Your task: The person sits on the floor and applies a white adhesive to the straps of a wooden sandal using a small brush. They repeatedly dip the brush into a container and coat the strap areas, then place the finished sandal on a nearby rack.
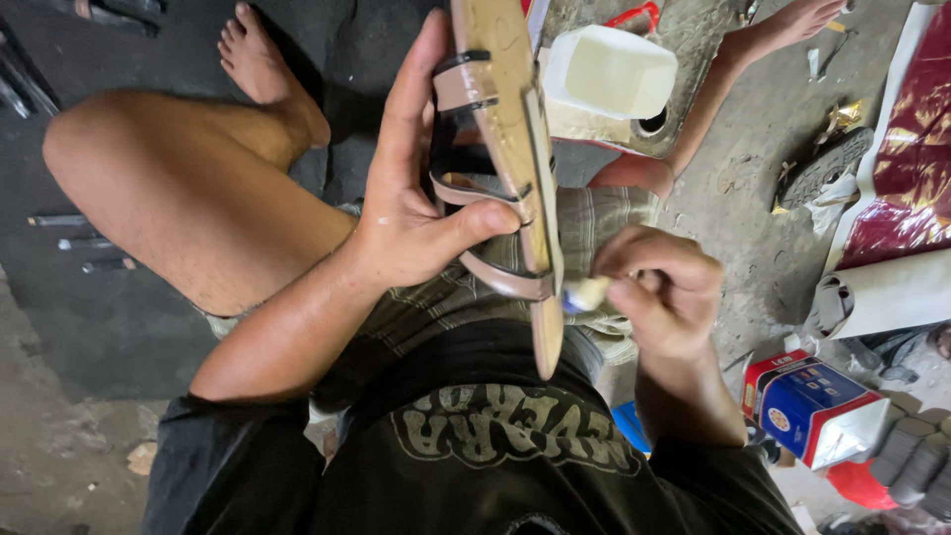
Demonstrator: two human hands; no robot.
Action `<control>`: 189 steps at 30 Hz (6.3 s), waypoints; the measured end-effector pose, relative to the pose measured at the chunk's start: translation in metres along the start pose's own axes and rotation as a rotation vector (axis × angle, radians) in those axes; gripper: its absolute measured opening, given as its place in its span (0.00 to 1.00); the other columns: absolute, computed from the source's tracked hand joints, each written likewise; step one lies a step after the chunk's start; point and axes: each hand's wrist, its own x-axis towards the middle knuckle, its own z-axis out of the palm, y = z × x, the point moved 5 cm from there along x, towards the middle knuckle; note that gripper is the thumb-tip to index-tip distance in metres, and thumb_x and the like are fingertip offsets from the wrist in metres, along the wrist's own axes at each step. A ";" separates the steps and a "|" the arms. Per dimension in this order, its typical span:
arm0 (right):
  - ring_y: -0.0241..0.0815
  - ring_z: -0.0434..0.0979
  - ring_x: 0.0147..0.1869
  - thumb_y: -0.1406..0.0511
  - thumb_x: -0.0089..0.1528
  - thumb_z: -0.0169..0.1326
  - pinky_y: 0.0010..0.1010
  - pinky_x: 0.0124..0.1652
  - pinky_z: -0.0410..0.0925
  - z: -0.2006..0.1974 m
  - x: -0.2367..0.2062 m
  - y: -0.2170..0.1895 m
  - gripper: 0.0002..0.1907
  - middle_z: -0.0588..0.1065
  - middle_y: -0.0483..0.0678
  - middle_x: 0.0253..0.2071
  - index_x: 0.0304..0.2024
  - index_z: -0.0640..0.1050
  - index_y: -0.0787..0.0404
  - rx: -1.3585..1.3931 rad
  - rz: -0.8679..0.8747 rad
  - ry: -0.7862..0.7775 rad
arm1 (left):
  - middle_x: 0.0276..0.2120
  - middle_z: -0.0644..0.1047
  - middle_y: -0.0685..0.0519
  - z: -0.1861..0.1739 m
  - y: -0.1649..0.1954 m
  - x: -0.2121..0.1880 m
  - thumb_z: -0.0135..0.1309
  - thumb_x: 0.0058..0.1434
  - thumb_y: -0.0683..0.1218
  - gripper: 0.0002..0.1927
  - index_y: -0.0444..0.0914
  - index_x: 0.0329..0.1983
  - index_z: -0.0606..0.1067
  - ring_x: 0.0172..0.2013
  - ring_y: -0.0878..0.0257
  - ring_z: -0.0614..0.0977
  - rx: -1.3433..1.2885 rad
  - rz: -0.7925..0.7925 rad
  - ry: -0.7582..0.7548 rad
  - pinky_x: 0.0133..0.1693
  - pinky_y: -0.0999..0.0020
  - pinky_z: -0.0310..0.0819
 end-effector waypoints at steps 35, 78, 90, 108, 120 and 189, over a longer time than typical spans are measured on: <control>0.29 0.60 0.27 0.74 0.67 0.55 0.20 0.28 0.55 0.030 0.006 0.063 0.16 0.75 0.51 0.38 0.57 0.72 0.74 0.761 0.372 0.256 | 0.69 0.68 0.56 0.027 -0.048 0.008 0.41 0.74 0.65 0.38 0.46 0.79 0.48 0.66 0.62 0.73 -0.572 -0.136 -0.113 0.69 0.62 0.67; 0.33 0.76 0.35 0.73 0.70 0.58 0.23 0.37 0.68 0.012 0.051 0.019 0.04 0.79 0.46 0.39 0.48 0.78 0.65 -0.499 -0.042 0.254 | 0.40 0.78 0.52 0.020 -0.051 0.010 0.37 0.78 0.58 0.31 0.42 0.80 0.56 0.34 0.68 0.77 -0.412 -0.459 0.174 0.34 0.72 0.74; 0.41 0.79 0.41 0.72 0.68 0.58 0.28 0.41 0.71 0.032 0.040 0.022 0.05 0.78 0.52 0.42 0.46 0.77 0.64 -0.598 -0.213 0.209 | 0.44 0.77 0.55 0.019 -0.048 0.014 0.36 0.78 0.53 0.30 0.38 0.80 0.55 0.38 0.72 0.76 -0.499 -0.442 0.287 0.41 0.76 0.72; 0.40 0.74 0.40 0.72 0.66 0.59 0.31 0.40 0.66 0.018 0.048 0.027 0.07 0.80 0.49 0.40 0.48 0.80 0.64 -0.764 -0.232 0.328 | 0.33 0.75 0.56 0.023 -0.039 0.013 0.35 0.78 0.58 0.30 0.42 0.79 0.56 0.24 0.71 0.72 -0.355 -0.463 0.148 0.26 0.74 0.68; 0.40 0.76 0.42 0.71 0.70 0.57 0.28 0.41 0.69 0.035 0.031 0.039 0.07 0.77 0.52 0.44 0.50 0.76 0.64 -0.534 -0.119 0.264 | 0.47 0.78 0.55 0.018 -0.058 0.013 0.37 0.79 0.55 0.31 0.37 0.80 0.55 0.40 0.69 0.76 -0.545 -0.358 0.254 0.44 0.73 0.72; 0.52 0.80 0.32 0.60 0.64 0.56 0.44 0.33 0.70 -0.083 0.050 0.035 0.09 0.80 0.52 0.32 0.44 0.85 0.51 -1.525 0.422 -0.145 | 0.62 0.75 0.46 0.005 0.008 0.015 0.72 0.59 0.44 0.19 0.39 0.44 0.72 0.68 0.47 0.72 0.872 0.341 0.040 0.74 0.39 0.53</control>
